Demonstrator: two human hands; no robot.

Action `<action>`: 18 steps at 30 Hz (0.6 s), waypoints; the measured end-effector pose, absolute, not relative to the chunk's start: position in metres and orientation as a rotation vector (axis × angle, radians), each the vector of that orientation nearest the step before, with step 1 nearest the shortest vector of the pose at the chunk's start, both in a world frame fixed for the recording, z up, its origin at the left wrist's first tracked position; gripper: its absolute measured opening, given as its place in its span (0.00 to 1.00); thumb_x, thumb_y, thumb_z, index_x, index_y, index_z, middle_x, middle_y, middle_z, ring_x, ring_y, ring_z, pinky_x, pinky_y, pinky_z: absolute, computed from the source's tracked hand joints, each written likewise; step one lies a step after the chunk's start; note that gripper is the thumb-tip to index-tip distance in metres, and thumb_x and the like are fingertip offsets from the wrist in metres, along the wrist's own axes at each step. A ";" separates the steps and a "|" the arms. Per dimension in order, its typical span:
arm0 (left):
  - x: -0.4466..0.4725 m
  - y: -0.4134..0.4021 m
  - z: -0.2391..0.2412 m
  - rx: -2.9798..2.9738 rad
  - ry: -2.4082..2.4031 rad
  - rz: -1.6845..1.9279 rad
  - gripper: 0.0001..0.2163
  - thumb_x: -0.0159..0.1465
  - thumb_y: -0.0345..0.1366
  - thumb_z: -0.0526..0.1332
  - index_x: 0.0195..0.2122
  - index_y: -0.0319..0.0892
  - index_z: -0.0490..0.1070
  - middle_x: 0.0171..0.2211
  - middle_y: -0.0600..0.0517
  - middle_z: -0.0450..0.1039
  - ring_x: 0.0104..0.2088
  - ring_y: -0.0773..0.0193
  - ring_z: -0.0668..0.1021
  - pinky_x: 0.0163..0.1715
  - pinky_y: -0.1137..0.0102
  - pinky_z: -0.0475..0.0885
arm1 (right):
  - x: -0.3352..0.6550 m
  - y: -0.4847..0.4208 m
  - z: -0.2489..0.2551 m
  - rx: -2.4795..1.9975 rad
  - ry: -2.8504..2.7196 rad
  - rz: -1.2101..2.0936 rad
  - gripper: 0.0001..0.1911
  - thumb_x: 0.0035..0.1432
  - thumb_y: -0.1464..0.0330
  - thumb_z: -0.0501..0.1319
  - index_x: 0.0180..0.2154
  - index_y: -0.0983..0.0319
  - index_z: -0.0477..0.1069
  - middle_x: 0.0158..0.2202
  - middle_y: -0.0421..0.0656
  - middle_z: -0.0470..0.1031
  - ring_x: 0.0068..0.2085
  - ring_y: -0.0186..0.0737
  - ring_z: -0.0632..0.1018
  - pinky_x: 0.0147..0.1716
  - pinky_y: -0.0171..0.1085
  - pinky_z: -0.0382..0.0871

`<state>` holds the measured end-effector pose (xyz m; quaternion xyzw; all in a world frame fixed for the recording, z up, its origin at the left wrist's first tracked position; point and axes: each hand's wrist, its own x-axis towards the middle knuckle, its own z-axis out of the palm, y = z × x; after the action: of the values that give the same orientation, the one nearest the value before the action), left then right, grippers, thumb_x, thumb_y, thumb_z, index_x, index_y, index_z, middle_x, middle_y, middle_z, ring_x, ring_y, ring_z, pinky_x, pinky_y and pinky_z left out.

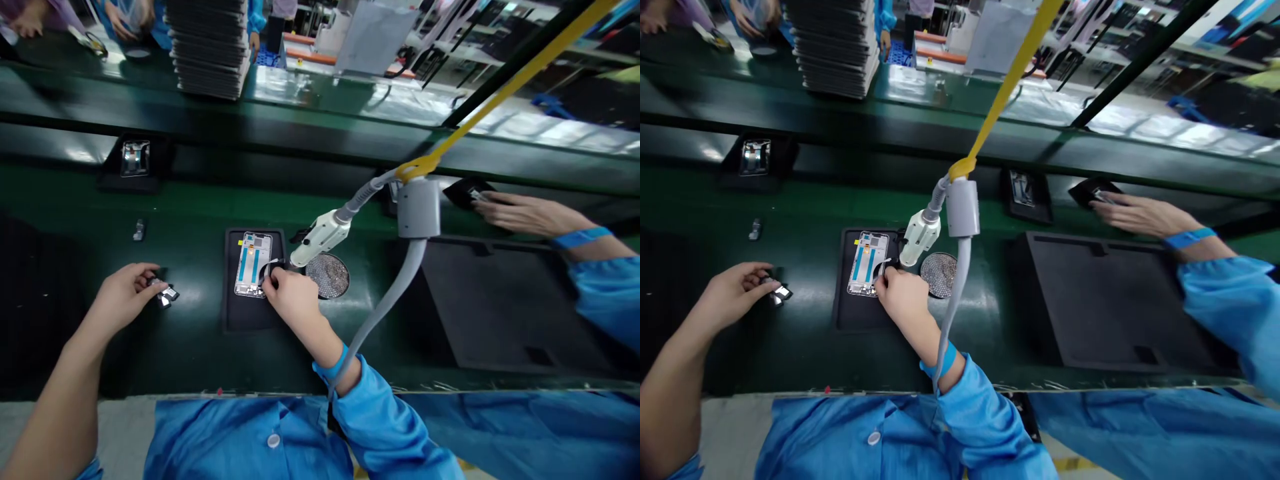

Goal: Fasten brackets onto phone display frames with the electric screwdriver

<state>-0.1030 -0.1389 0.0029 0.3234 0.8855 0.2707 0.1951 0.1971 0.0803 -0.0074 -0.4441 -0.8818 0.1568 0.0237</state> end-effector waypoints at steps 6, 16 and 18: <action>-0.100 -0.139 -0.001 0.923 2.366 0.739 0.31 0.58 0.60 0.69 0.55 0.44 0.82 0.45 0.47 0.83 0.45 0.52 0.86 0.45 0.61 0.81 | 0.202 0.082 -0.003 -1.329 -2.778 0.492 0.19 0.80 0.56 0.56 0.46 0.57 0.82 0.44 0.48 0.89 0.41 0.46 0.86 0.34 0.39 0.58; -0.069 -0.152 0.045 1.109 2.699 0.677 0.15 0.72 0.50 0.62 0.47 0.46 0.82 0.37 0.53 0.82 0.39 0.56 0.83 0.42 0.64 0.75 | 0.210 0.086 -0.008 -1.300 -2.729 0.552 0.14 0.75 0.56 0.62 0.51 0.56 0.81 0.41 0.44 0.88 0.40 0.44 0.84 0.34 0.40 0.59; -0.048 -0.138 0.049 1.173 2.596 0.796 0.14 0.75 0.48 0.62 0.50 0.46 0.82 0.39 0.53 0.85 0.39 0.58 0.85 0.40 0.66 0.76 | 0.206 0.085 -0.011 -1.329 -2.716 0.504 0.16 0.75 0.56 0.61 0.50 0.58 0.81 0.41 0.48 0.88 0.40 0.47 0.85 0.34 0.41 0.60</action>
<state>-0.0484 -0.1381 0.0487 0.3949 0.8740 0.2679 0.0918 0.2063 0.0852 -0.0115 -0.4332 -0.8853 0.1644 0.0383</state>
